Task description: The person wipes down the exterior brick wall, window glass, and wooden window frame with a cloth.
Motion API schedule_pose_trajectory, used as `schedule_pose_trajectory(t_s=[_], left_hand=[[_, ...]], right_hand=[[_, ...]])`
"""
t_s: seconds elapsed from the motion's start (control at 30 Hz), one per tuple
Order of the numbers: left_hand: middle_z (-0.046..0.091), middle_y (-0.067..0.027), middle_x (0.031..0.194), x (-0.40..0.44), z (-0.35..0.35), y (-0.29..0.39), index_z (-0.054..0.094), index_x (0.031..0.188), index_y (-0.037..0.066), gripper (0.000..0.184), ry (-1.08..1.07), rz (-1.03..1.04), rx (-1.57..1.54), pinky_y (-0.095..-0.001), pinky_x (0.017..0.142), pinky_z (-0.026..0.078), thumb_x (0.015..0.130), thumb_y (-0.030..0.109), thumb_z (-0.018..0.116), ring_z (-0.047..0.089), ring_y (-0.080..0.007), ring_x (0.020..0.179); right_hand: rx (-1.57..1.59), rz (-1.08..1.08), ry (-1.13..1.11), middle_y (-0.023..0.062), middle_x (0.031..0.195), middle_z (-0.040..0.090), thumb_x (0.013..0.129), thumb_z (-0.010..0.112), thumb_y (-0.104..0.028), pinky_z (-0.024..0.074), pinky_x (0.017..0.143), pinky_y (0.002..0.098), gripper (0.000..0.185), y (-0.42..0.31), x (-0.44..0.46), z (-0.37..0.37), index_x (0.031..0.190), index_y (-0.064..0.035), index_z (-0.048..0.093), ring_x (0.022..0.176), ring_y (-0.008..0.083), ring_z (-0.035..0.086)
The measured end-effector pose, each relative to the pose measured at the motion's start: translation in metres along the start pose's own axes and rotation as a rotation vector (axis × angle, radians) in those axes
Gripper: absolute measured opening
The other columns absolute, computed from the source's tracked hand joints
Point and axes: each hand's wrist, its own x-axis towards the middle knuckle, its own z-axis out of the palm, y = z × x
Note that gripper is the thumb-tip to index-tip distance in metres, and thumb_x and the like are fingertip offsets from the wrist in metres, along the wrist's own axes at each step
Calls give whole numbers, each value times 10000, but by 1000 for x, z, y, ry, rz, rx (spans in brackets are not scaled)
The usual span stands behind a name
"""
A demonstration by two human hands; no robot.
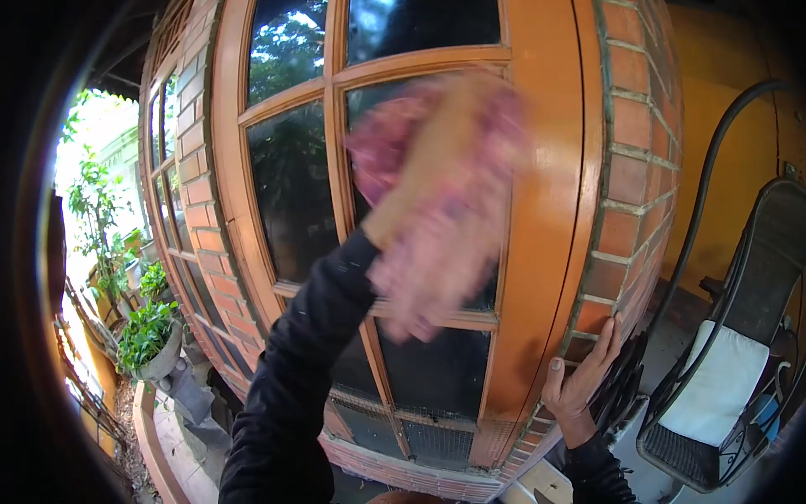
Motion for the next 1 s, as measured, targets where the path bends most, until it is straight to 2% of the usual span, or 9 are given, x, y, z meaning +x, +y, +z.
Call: schedule_pose_trajectory(t_s=[0.07,0.13,0.23,0.4,0.47,0.57,0.63,0.8,1.0], left_hand=[[499,-195,1426,4,38,8,522,1391,53,666,-16,69,1175,-457,1165,358,777,206,729,433,-384,1401],[458,-230,1477,-7,18,-6,446,1478,59,788,48,132,1115,-462,1153,400,724,-22,659,466,-440,1366],[480,-241,1445,-31,-34,8,432,1468,-14,747,244,116,943,-416,1195,339,769,20,694,469,-421,1371],[578,-246,1403,-51,-53,52,477,1432,-26,462,338,-189,1603,-423,1022,500,993,104,542,607,-397,1230],[597,-230,1383,-58,-53,14,499,1419,-19,434,465,-249,1289,-421,993,517,1004,105,528,628,-388,1198],[665,-202,1221,-30,12,-4,585,1347,16,352,397,28,1258,-395,947,543,1013,100,513,672,-349,1079],[588,-242,1349,-3,54,7,525,1421,18,476,190,81,1243,-414,1084,459,952,75,585,572,-398,1273],[589,-247,1401,-6,16,21,462,1462,7,720,175,-10,1070,-441,1107,444,820,167,748,536,-435,1330],[532,-223,1501,-25,6,26,417,1516,15,591,337,-39,1266,-406,1138,427,972,160,595,516,-400,1379]], right_hand=[[23,11,-5,313,1619,236,1039,474,-441,217,1227,537,821,0,-1,2,1600,89,196,1504,472,266],[36,28,-17,312,1620,236,1040,477,-420,217,1227,537,806,2,-3,-3,1603,83,195,1504,472,268],[29,-6,-14,312,1622,240,1038,486,-383,223,1224,545,744,6,-2,-4,1593,57,258,1506,474,267],[-31,-44,-52,314,1634,231,1050,464,-398,217,1218,564,681,6,0,-6,1589,-6,325,1509,476,267],[-33,-42,-36,314,1640,225,1049,470,-401,222,1214,562,678,3,-1,-5,1590,-17,330,1508,481,268],[-58,-55,-22,314,1645,221,1041,486,-393,226,1211,559,680,1,1,-3,1590,-22,333,1508,483,271],[-46,-56,-28,314,1646,219,1037,492,-390,225,1212,560,682,2,2,-3,1590,-23,333,1508,483,272],[-15,-35,-19,313,1646,219,1028,511,-364,219,1215,570,671,7,-2,-2,1583,-27,345,1508,488,270],[33,-64,-30,349,1626,219,1037,526,-315,211,1230,567,616,5,1,-7,1557,-17,384,1511,512,249]])
